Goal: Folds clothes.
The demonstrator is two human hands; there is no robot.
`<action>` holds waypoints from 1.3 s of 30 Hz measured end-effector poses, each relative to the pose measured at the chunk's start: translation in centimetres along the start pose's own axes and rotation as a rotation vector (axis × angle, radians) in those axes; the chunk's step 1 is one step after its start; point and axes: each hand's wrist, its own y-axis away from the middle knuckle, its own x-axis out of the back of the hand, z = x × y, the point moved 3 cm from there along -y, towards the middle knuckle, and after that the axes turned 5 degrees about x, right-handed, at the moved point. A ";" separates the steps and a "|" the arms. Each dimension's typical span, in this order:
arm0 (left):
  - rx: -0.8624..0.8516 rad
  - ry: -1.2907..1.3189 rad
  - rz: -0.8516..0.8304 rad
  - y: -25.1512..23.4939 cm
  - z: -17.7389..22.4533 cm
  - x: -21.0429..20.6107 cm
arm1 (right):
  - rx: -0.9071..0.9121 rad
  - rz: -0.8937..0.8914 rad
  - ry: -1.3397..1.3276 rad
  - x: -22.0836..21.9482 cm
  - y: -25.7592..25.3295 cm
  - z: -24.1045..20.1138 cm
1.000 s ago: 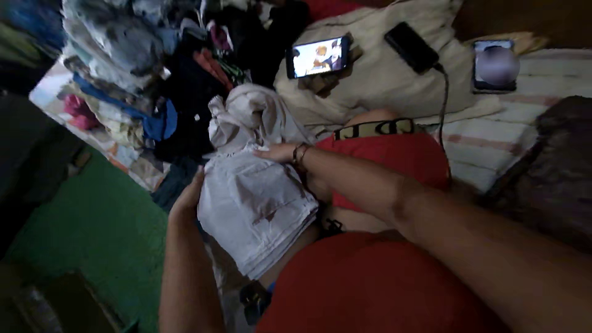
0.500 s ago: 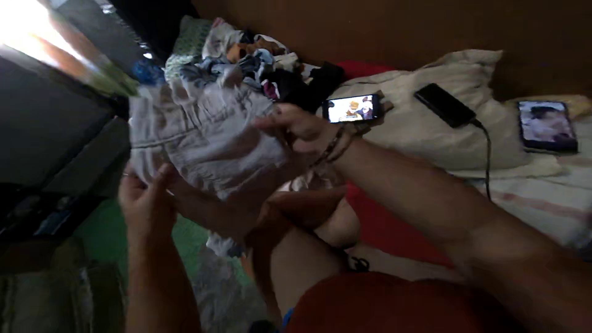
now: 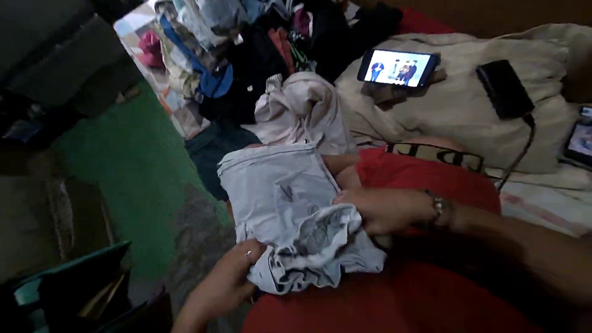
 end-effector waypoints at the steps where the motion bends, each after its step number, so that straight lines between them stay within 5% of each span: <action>1: 0.069 0.032 -0.028 0.3 -0.8 -0.8 | -0.060 -0.082 0.003 -0.3 -0.4 -0.5; 4: 0.110 0.108 -0.037 0.3 -1.0 0.4 | -0.053 -0.047 -0.074 0.1 -1.2 0.6; 8: 0.135 0.501 0.385 -1.7 -3.5 3.6 | 0.248 0.624 -0.618 -0.8 -5.0 7.9; 10: 0.309 0.595 0.559 -3.5 -6.3 3.7 | 0.113 0.761 -0.764 -1.3 -7.0 9.2; 13: 0.559 0.545 0.518 -5.2 -7.6 2.5 | -0.151 0.747 -0.854 -2.7 -9.0 10.0; 17: 0.440 0.533 0.574 -4.5 -7.2 1.5 | -0.205 0.882 -0.939 -3.3 -8.7 9.8; 21: 0.326 0.455 0.688 -2.7 -5.8 1.1 | -0.170 0.978 -0.789 -3.2 -7.3 8.4; 27: 0.601 0.608 0.741 -2.6 -7.6 -2.1 | -0.307 0.794 -0.389 -4.5 -9.9 9.0; 33: 0.378 0.813 0.697 -0.2 -6.7 -1.0 | 0.061 1.215 -0.115 -5.6 -8.7 7.3; 37: 0.622 0.664 0.672 -0.3 -8.3 -2.5 | -0.221 0.886 -0.003 -6.5 -10.2 8.5; 39: 0.566 0.527 0.784 -0.6 -8.0 -2.0 | -0.122 1.111 0.294 -6.8 -10.1 8.0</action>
